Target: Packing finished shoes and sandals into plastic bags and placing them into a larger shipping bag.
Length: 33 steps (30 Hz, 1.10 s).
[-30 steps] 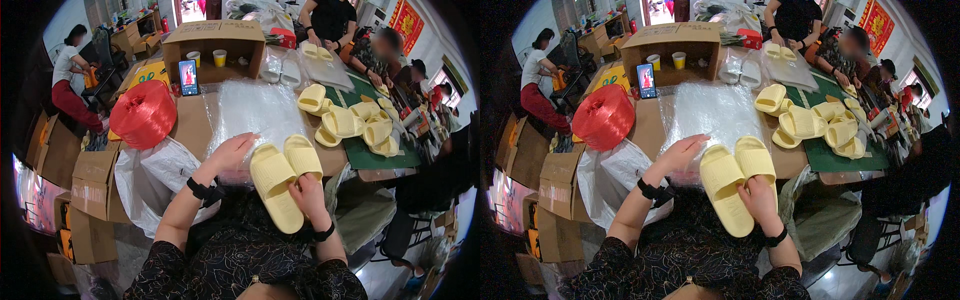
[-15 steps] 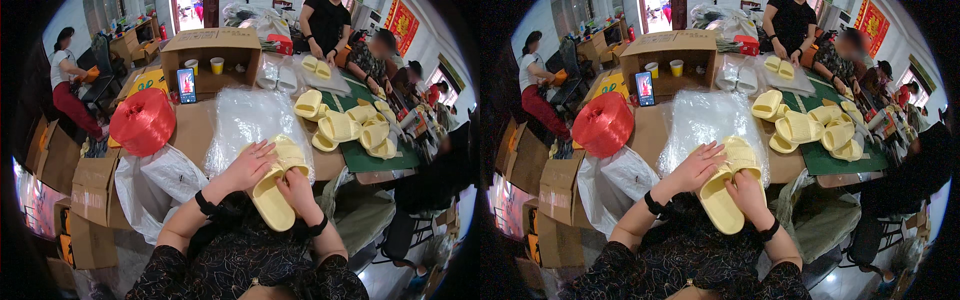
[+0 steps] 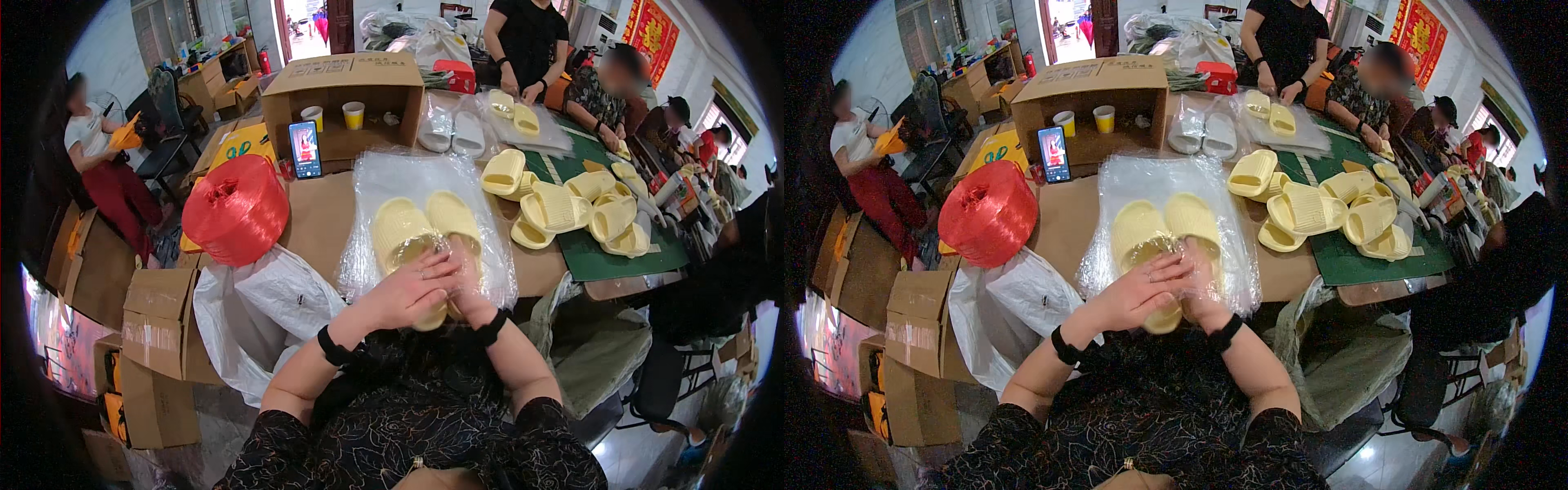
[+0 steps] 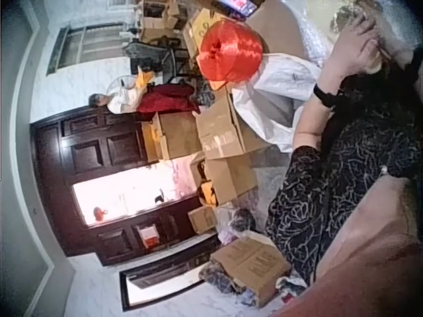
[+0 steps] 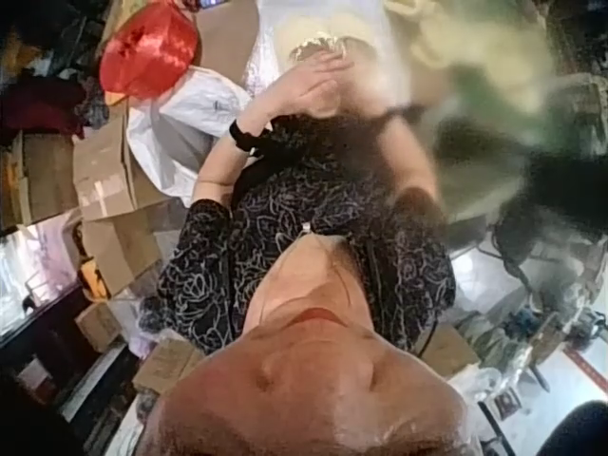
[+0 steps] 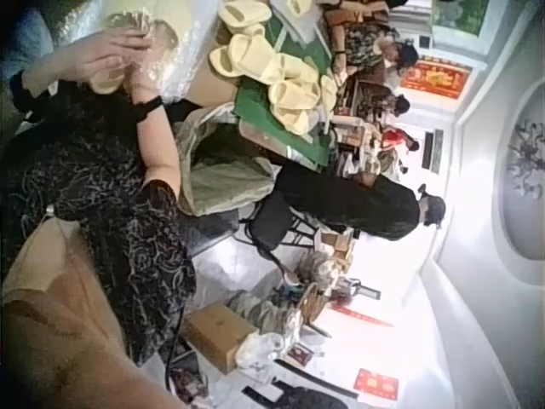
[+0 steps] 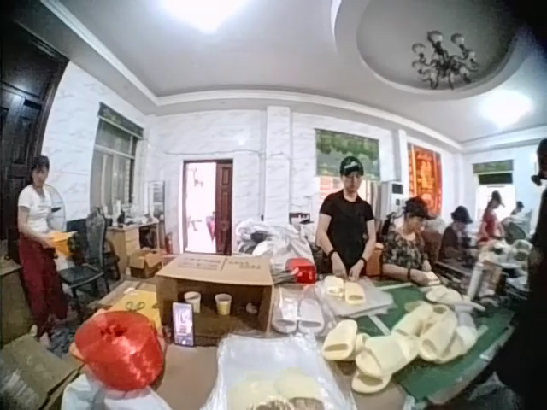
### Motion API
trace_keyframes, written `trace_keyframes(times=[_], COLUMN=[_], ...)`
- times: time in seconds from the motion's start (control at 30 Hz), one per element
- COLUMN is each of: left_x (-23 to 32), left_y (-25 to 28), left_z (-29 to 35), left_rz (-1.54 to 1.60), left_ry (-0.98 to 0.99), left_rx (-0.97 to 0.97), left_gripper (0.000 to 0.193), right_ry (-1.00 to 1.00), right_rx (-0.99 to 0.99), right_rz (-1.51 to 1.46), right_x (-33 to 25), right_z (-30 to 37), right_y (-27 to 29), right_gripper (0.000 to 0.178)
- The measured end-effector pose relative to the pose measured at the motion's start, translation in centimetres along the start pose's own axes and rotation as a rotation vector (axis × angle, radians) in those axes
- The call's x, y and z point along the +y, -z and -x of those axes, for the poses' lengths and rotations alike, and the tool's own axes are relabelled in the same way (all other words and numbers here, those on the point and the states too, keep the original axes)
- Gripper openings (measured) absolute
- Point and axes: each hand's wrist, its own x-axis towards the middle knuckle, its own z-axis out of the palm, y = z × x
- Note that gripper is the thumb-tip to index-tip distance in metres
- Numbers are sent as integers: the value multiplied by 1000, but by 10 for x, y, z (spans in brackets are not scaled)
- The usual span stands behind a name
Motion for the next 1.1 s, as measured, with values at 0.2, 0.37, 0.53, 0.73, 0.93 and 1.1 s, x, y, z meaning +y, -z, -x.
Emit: trace_keyframes(times=[0.2, 0.37, 0.53, 0.73, 0.93, 1.1], left_x=[25, 18, 0, -27, -29, -25], left_y=[14, 27, 33, 35, 18, 20], left_z=[6, 27, 63, 88, 78, 94], left_rz=[5, 76, 32, 429, 258, 573], left_ry=[-6, 117, 665, 1125, 1023, 931], left_rx=[-26, 120, 604, 215, 15, 206], left_gripper=[39, 36, 37, 55, 45, 26], right_ry=[480, 698, 910, -48, 390, 289], right_rx=[6, -72, -363, -355, 207, 153], right_rz=[2045, 1313, 1599, 981, 1017, 1187], right_x=[-39, 4, -24, -102, -94, -78], right_z=[-52, -47, 79, 166, 92, 53], right_y=[-23, 20, 41, 71, 118, 139], right_gripper=[47, 54, 58, 11, 26, 29])
